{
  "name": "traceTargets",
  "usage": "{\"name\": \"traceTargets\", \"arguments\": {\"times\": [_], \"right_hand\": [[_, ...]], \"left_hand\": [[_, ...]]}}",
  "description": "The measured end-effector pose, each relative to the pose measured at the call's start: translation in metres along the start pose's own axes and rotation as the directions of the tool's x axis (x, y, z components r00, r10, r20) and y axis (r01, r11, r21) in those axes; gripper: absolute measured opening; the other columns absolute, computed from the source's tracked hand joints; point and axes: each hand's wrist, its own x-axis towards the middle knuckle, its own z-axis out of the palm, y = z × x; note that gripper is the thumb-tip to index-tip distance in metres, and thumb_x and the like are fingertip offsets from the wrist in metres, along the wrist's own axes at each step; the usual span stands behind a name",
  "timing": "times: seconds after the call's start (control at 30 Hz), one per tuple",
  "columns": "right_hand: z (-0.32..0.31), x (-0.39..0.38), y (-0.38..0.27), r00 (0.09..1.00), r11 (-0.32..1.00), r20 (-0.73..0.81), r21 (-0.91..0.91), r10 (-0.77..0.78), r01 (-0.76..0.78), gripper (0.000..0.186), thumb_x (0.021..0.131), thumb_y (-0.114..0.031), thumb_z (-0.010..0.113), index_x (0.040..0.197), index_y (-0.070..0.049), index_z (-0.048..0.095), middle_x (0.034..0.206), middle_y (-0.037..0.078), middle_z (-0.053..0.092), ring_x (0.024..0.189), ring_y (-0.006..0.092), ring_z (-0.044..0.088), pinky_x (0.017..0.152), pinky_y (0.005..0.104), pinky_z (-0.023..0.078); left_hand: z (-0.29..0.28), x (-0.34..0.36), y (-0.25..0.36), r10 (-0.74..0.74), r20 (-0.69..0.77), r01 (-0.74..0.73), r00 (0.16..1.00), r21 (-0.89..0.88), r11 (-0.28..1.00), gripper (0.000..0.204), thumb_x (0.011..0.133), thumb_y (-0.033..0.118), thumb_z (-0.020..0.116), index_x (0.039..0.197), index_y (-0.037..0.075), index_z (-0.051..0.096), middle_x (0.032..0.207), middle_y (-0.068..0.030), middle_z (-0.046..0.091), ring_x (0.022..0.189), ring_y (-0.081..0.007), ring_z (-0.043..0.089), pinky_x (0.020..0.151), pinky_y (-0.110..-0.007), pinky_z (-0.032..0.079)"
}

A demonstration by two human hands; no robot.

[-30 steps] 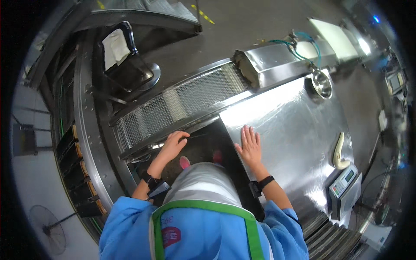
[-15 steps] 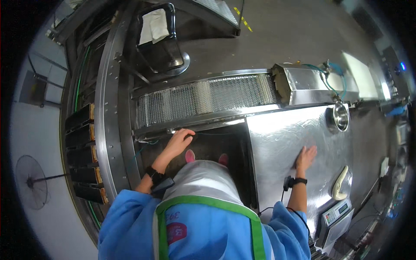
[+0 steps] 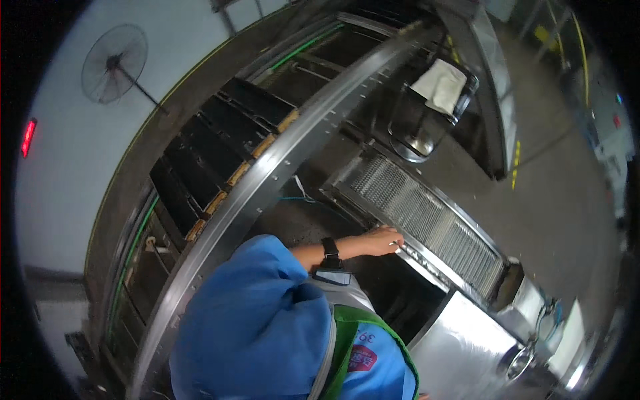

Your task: Transferring and organizing shaped dough pieces into a conveyor system and trays.

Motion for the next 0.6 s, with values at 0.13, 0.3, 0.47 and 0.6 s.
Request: {"name": "traceTargets", "arguments": {"times": [0.13, 0.3, 0.47, 0.6], "right_hand": [[-0.087, 0.099, -0.079, 0.917, 0.941, -0.395, 0.286, -0.056, 0.181, 0.037, 0.088, -0.021, 0.036, 0.120, -0.003, 0.042, 0.125, 0.019, 0.038, 0.117, 0.0327, 0.034, 0.097, 0.0419, 0.028], [-0.190, 0.165, -0.218, 0.782, 0.721, -0.601, 0.466, -0.167, 0.513, 0.038, 0.088, -0.021, 0.036, 0.120, -0.003, 0.042, 0.124, 0.019, 0.038, 0.116, 0.0331, 0.034, 0.096, 0.0421, 0.028], [-0.222, 0.156, -0.366, 0.676, 0.376, -0.607, 0.562, -0.418, 0.737, 0.038, 0.087, -0.022, 0.036, 0.119, -0.003, 0.042, 0.124, 0.019, 0.038, 0.116, 0.0335, 0.034, 0.096, 0.0423, 0.028], [-0.210, 0.101, -0.462, 0.513, 0.021, -0.560, 0.662, -0.650, 0.749, 0.038, 0.087, -0.022, 0.036, 0.119, -0.003, 0.042, 0.123, 0.019, 0.038, 0.115, 0.0339, 0.035, 0.096, 0.0425, 0.029]], "left_hand": [[-0.040, -0.018, -0.049, -0.026, -0.141, 0.020, 0.990, -0.045, 0.999, 0.020, 0.075, 0.018, 0.049, 0.092, 0.010, 0.055, 0.098, -0.0104, 0.052, 0.098, -0.0304, 0.045, 0.086, -0.040, 0.034], [-0.132, -0.047, -0.098, -0.200, -0.511, 0.216, 0.836, -0.027, 0.976, 0.020, 0.076, 0.016, 0.051, 0.095, 0.012, 0.055, 0.103, -0.0092, 0.049, 0.102, -0.0291, 0.040, 0.089, -0.038, 0.031], [-0.213, -0.089, -0.137, -0.255, -0.898, 0.526, 0.357, -0.032, 0.850, 0.025, 0.072, 0.013, 0.055, 0.097, 0.012, 0.055, 0.116, -0.0098, 0.043, 0.108, -0.0305, 0.037, 0.088, -0.042, 0.030], [-0.239, -0.113, -0.140, -0.294, -0.923, 0.657, 0.247, -0.064, 0.751, 0.027, 0.068, 0.013, 0.057, 0.094, 0.014, 0.057, 0.116, -0.0087, 0.043, 0.109, -0.0286, 0.035, 0.085, -0.044, 0.028]]}}
